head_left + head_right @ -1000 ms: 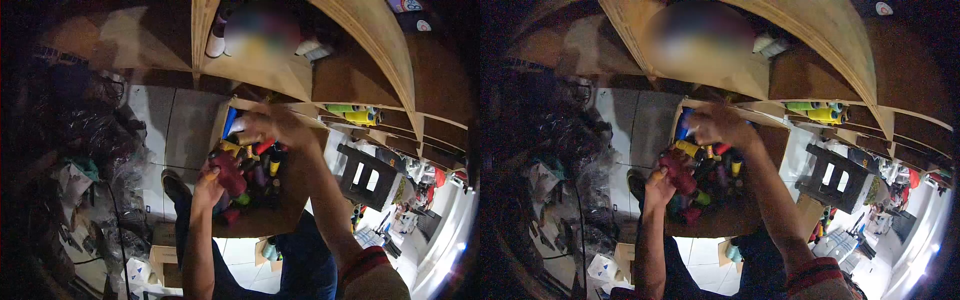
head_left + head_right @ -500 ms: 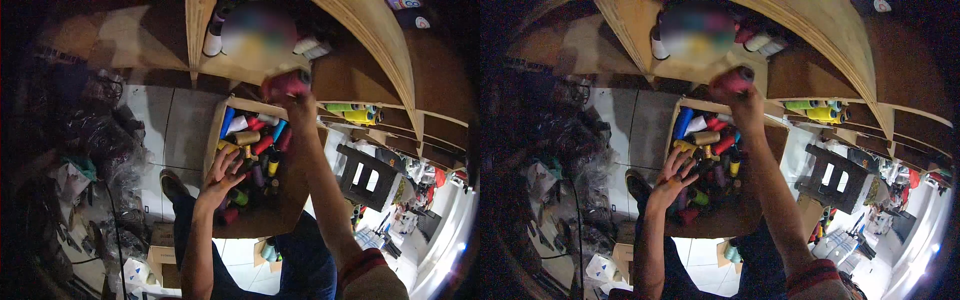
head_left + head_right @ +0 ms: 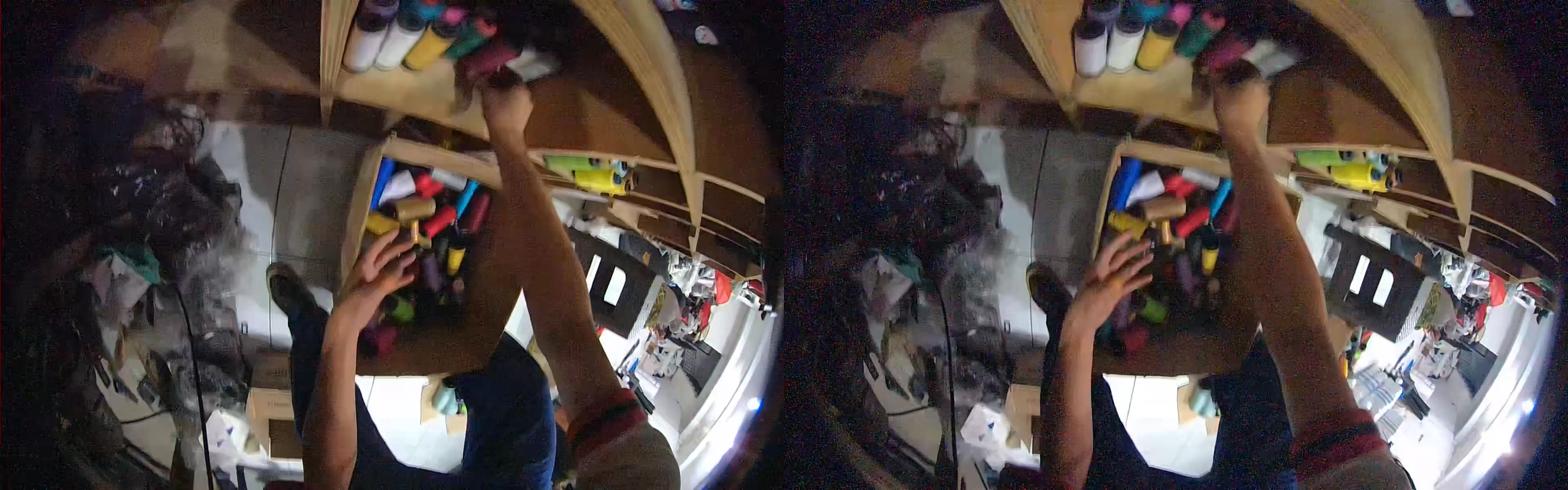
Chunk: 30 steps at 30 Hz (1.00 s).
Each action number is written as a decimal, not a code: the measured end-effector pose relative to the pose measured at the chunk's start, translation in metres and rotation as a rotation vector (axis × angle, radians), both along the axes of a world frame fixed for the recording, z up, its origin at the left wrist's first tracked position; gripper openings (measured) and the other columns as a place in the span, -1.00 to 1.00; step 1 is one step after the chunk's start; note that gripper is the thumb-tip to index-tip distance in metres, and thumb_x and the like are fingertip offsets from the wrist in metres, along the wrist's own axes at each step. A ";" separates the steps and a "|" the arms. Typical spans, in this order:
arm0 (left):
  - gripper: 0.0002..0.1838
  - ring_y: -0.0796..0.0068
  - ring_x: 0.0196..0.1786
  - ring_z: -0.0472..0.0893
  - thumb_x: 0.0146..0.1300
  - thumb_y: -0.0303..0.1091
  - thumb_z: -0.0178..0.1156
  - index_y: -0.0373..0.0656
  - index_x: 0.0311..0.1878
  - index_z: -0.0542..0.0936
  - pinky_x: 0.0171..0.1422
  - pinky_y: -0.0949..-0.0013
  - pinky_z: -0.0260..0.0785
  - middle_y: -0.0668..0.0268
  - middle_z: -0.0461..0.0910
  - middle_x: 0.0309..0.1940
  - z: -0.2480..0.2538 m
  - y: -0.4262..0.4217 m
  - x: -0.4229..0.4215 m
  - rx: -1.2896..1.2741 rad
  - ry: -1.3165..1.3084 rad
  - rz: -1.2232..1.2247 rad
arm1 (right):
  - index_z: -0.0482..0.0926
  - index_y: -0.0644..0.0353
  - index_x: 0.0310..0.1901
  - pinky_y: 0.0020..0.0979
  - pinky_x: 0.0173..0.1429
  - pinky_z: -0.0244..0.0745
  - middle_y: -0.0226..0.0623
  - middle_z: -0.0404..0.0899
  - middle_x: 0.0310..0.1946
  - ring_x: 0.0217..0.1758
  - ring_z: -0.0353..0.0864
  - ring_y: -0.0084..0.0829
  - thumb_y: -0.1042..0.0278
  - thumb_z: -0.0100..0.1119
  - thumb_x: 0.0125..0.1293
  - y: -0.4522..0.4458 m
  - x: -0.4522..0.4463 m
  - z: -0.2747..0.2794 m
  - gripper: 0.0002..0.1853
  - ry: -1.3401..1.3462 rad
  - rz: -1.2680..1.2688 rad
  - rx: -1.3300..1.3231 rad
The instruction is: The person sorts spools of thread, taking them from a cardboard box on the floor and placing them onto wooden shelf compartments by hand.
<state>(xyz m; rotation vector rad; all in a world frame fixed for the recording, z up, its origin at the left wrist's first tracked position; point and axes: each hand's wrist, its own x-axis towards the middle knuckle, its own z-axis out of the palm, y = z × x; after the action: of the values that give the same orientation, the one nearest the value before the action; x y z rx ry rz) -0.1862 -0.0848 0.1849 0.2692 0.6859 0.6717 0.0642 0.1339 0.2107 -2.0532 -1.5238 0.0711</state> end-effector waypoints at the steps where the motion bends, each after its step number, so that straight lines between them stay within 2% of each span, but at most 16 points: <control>1: -0.22 0.13 0.34 0.27 0.22 -0.07 0.20 -0.13 0.40 0.08 0.38 0.05 0.18 0.00 0.20 0.31 0.000 -0.005 0.000 -0.027 0.057 -0.063 | 0.62 0.21 -0.19 -0.23 -0.12 0.50 -0.07 0.64 -0.27 -0.18 0.63 -0.07 -0.02 0.29 0.06 -0.015 0.004 -0.005 -0.56 0.015 0.010 -0.017; 2: -0.28 0.18 0.30 0.33 0.25 0.02 0.13 -0.18 0.35 0.17 0.35 0.11 0.23 0.00 0.29 0.25 -0.004 -0.011 0.001 0.039 0.143 -0.088 | 0.61 0.17 -0.13 -0.24 -0.09 0.49 -0.14 0.64 -0.23 -0.14 0.64 -0.18 -0.04 0.29 0.08 -0.033 -0.004 0.008 -0.54 0.256 -0.028 -0.136; 5: -0.33 0.20 0.27 0.37 0.28 -0.03 0.09 -0.20 0.34 0.19 0.25 0.17 0.31 0.01 0.30 0.24 -0.016 -0.021 0.008 -0.010 0.282 -0.338 | 0.62 0.17 -0.16 -0.29 -0.10 0.51 -0.21 0.63 -0.20 -0.14 0.64 -0.34 0.04 0.31 0.09 -0.102 0.005 0.010 -0.61 0.840 0.338 -0.481; 6: -0.40 0.30 0.15 0.48 0.28 -0.06 0.13 -0.16 0.28 0.27 0.22 0.23 0.33 0.13 0.42 0.12 -0.018 -0.024 0.014 -0.073 0.352 -0.391 | 0.60 0.18 -0.14 -0.33 -0.10 0.51 -0.23 0.61 -0.21 -0.14 0.62 -0.38 0.09 0.31 0.09 -0.133 -0.007 0.018 -0.61 1.088 0.287 -0.689; 7: -0.43 0.31 0.08 0.50 0.29 -0.08 0.12 -0.19 0.26 0.30 0.17 0.25 0.35 0.12 0.45 0.09 -0.023 -0.028 0.015 -0.038 0.387 -0.377 | 0.58 0.19 -0.11 -0.37 -0.10 0.52 -0.26 0.60 -0.21 -0.15 0.60 -0.43 0.13 0.31 0.09 -0.154 -0.017 0.022 -0.61 1.335 0.230 -0.892; 9: -0.49 0.34 -0.04 0.55 0.30 -0.12 0.11 -0.25 0.20 0.35 0.07 0.30 0.38 0.10 0.51 0.02 -0.030 -0.038 0.019 0.029 0.454 -0.350 | 0.50 0.22 -0.02 -0.43 -0.08 0.52 -0.25 0.57 -0.21 -0.16 0.58 -0.41 0.19 0.26 0.15 -0.195 0.006 -0.026 -0.60 1.473 0.269 -1.171; 10: -0.56 0.41 -0.12 0.57 0.30 -0.16 0.10 -0.24 0.13 0.41 0.07 0.31 0.39 0.20 0.57 -0.13 -0.030 -0.041 0.019 -0.009 0.437 -0.260 | 0.48 0.23 0.00 -0.42 -0.09 0.54 -0.22 0.57 -0.20 -0.16 0.59 -0.40 0.19 0.23 0.17 -0.207 0.000 -0.033 -0.59 1.050 0.222 -1.199; 11: -0.57 0.43 -0.11 0.57 0.30 -0.15 0.10 -0.24 0.13 0.42 0.06 0.32 0.39 0.21 0.56 -0.14 -0.030 -0.042 0.018 -0.035 0.405 -0.221 | 0.45 0.25 0.02 -0.41 -0.11 0.55 -0.20 0.58 -0.19 -0.17 0.60 -0.38 0.19 0.20 0.20 -0.218 -0.006 -0.040 -0.58 0.649 0.141 -1.259; 12: -0.57 0.44 -0.10 0.57 0.31 -0.15 0.09 -0.23 0.13 0.42 0.06 0.33 0.39 0.23 0.56 -0.16 -0.029 -0.042 0.017 -0.060 0.373 -0.182 | 0.44 0.25 0.03 -0.38 -0.07 0.52 -0.17 0.57 -0.17 -0.13 0.58 -0.35 0.19 0.18 0.21 -0.234 -0.004 -0.063 -0.58 0.421 0.120 -1.298; 15: -0.54 0.42 -0.10 0.58 0.29 -0.11 0.12 -0.22 0.13 0.42 0.04 0.36 0.42 0.24 0.54 -0.16 -0.032 -0.047 0.025 -0.122 0.437 -0.106 | 0.42 0.25 0.06 -0.30 0.04 0.45 -0.07 0.54 -0.10 -0.03 0.54 -0.27 0.17 0.11 0.25 -0.279 -0.009 -0.122 -0.58 0.203 0.143 -1.365; 17: -0.47 0.36 -0.08 0.60 0.26 -0.05 0.15 -0.22 0.16 0.40 0.05 0.33 0.44 0.17 0.53 -0.05 -0.033 -0.050 0.029 -0.122 0.483 -0.152 | 0.41 0.26 0.08 -0.25 0.11 0.40 -0.01 0.52 -0.06 0.04 0.51 -0.22 0.17 0.07 0.27 -0.301 -0.017 -0.152 -0.57 0.143 0.127 -1.410; 20: -0.51 0.39 -0.08 0.58 0.27 -0.10 0.14 -0.23 0.15 0.41 0.04 0.34 0.42 0.19 0.53 -0.07 -0.028 -0.045 0.038 -0.191 0.511 -0.197 | 0.39 0.26 0.11 -0.17 0.22 0.33 0.09 0.49 0.00 0.14 0.46 -0.14 0.15 0.01 0.30 -0.318 -0.024 -0.179 -0.56 0.167 0.032 -1.371; 24: -0.53 0.43 -0.06 0.56 0.26 -0.13 0.15 -0.20 0.15 0.42 0.05 0.37 0.38 0.21 0.54 -0.07 -0.041 -0.052 0.045 -0.200 0.590 -0.236 | 0.39 0.31 0.12 -0.21 0.21 0.35 0.06 0.53 -0.03 0.10 0.51 -0.14 0.10 0.07 0.27 -0.330 -0.011 -0.168 -0.49 0.475 -0.112 -1.175; 26: -0.54 0.41 -0.09 0.57 0.24 -0.17 0.17 -0.23 0.12 0.43 0.03 0.38 0.39 0.17 0.54 -0.07 -0.042 -0.053 0.055 -0.025 0.709 -0.261 | 0.39 0.33 0.13 -0.23 0.20 0.36 0.05 0.55 -0.05 0.07 0.53 -0.13 0.07 0.10 0.25 -0.324 -0.008 -0.151 -0.46 0.617 -0.180 -1.064; 28: -0.54 0.41 -0.12 0.57 0.21 -0.18 0.21 -0.24 0.10 0.44 0.02 0.39 0.39 0.16 0.54 -0.09 -0.038 -0.050 0.066 0.140 0.728 -0.267 | 0.37 0.38 0.13 -0.23 0.17 0.38 0.05 0.55 -0.06 0.07 0.54 -0.20 0.10 0.11 0.25 -0.333 -0.013 -0.109 -0.45 0.667 0.133 -0.903; 30: -0.51 0.42 -0.14 0.55 0.15 -0.16 0.27 -0.23 0.08 0.45 0.02 0.39 0.37 0.18 0.55 -0.11 -0.029 -0.044 0.074 0.280 0.658 -0.256 | 0.34 0.36 0.15 -0.21 0.16 0.39 0.03 0.52 -0.03 0.09 0.51 -0.22 0.11 0.12 0.25 -0.334 -0.005 -0.087 -0.44 0.719 0.206 -0.845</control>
<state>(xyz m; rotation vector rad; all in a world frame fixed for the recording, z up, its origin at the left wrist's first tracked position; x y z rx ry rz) -0.1120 -0.1290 0.1564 0.8459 1.1597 0.4240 0.0591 -0.1996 0.1237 -2.0374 -1.3052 1.5745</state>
